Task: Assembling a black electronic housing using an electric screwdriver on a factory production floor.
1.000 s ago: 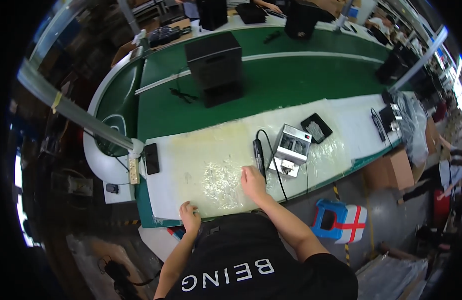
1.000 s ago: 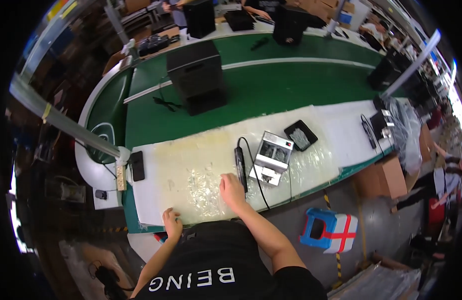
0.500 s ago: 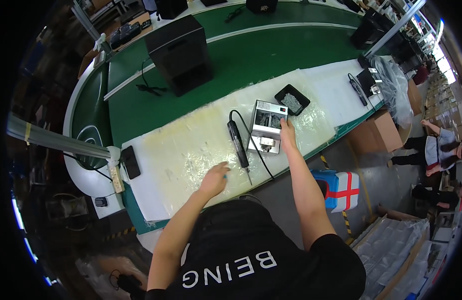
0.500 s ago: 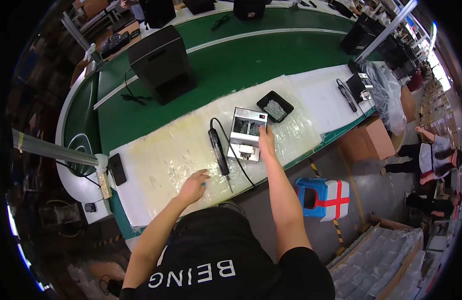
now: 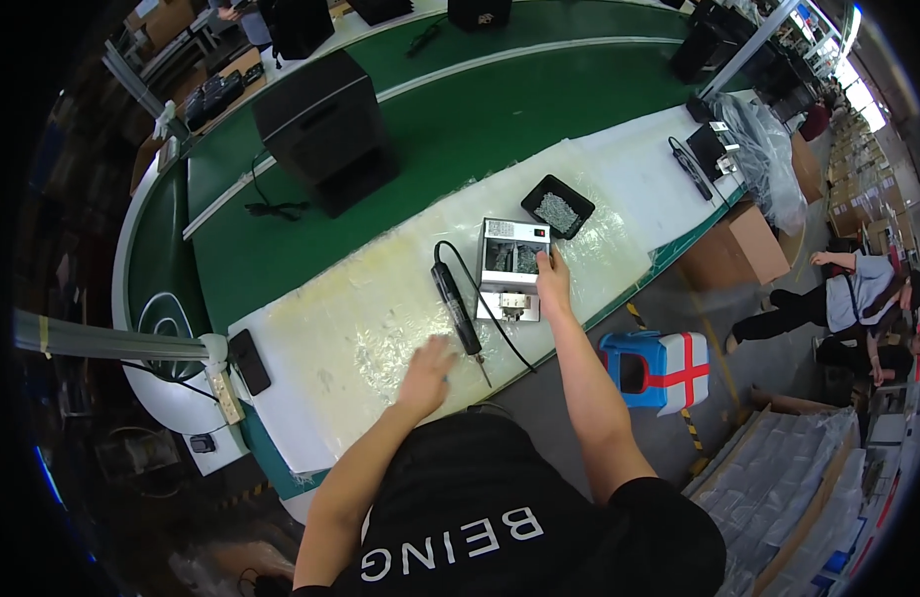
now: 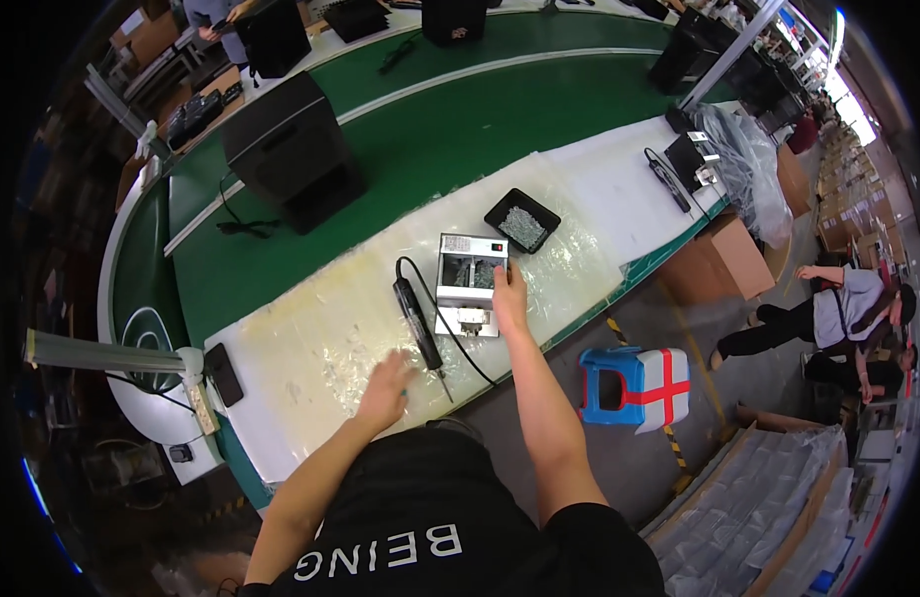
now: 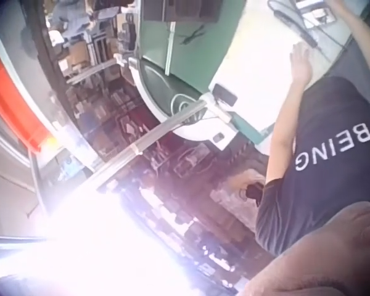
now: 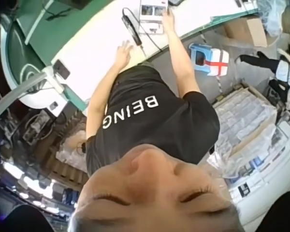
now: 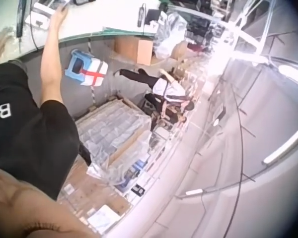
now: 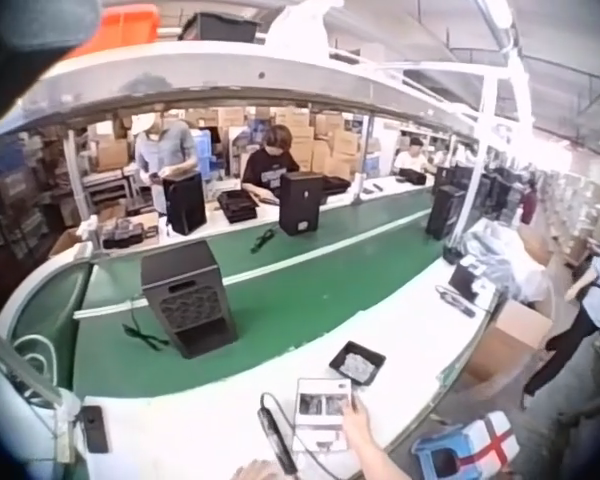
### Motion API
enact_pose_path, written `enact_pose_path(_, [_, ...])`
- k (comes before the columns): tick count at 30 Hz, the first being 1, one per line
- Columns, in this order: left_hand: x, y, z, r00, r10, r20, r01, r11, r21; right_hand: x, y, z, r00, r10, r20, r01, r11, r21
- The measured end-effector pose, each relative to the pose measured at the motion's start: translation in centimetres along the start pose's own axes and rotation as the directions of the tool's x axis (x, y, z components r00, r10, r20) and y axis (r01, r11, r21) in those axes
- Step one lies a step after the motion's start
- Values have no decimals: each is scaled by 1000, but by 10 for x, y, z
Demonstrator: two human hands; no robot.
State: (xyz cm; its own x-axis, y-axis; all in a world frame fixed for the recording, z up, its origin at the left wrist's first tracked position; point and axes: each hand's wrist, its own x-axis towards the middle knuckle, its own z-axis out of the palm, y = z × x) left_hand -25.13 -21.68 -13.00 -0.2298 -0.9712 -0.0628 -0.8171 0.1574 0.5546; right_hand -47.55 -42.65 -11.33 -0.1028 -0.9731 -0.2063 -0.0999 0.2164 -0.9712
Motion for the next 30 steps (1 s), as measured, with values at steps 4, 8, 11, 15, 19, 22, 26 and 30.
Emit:
enact_pose_path(4, [-83, -73, 19, 801, -392, -453, 402, 912, -79, -43, -23, 13, 613, -695, -375, 411, 686, -601])
enact_pose_path(8, [-181, -129, 30, 605, -438, -665, 631, 773, 65, -109, 30, -10, 841, -499, -211, 342, 791, -507])
enact_pose_path(11, [-234, -159, 40, 545, -634, -549, 794, 600, 96, -150, 82, -15, 915, -398, -64, 259, 703, -663])
enact_pose_path(15, [-237, -180, 61, 507, -343, -791, 783, 567, 256, -169, 91, -3, 923, -135, 361, 364, 612, -702])
enact_pose_path(19, [-242, -192, 76, 633, -520, -573, 736, 633, 240, -174, 101, 37, 871, -354, 340, 490, 606, -626])
enact_pose_path(22, [-269, -232, 78, 727, -495, -476, 666, 679, 310, -184, 79, 70, 890, -375, 258, 436, 542, -719])
enact_pose_path(26, [-250, -268, 84, 836, -469, -283, 548, 736, 397, -185, 75, 76, 942, -318, 104, 276, 563, -779])
enact_pose_path(30, [-237, -278, 85, 870, -480, -112, 476, 756, 450, -183, 73, 78, 958, -278, 73, 230, 589, -775])
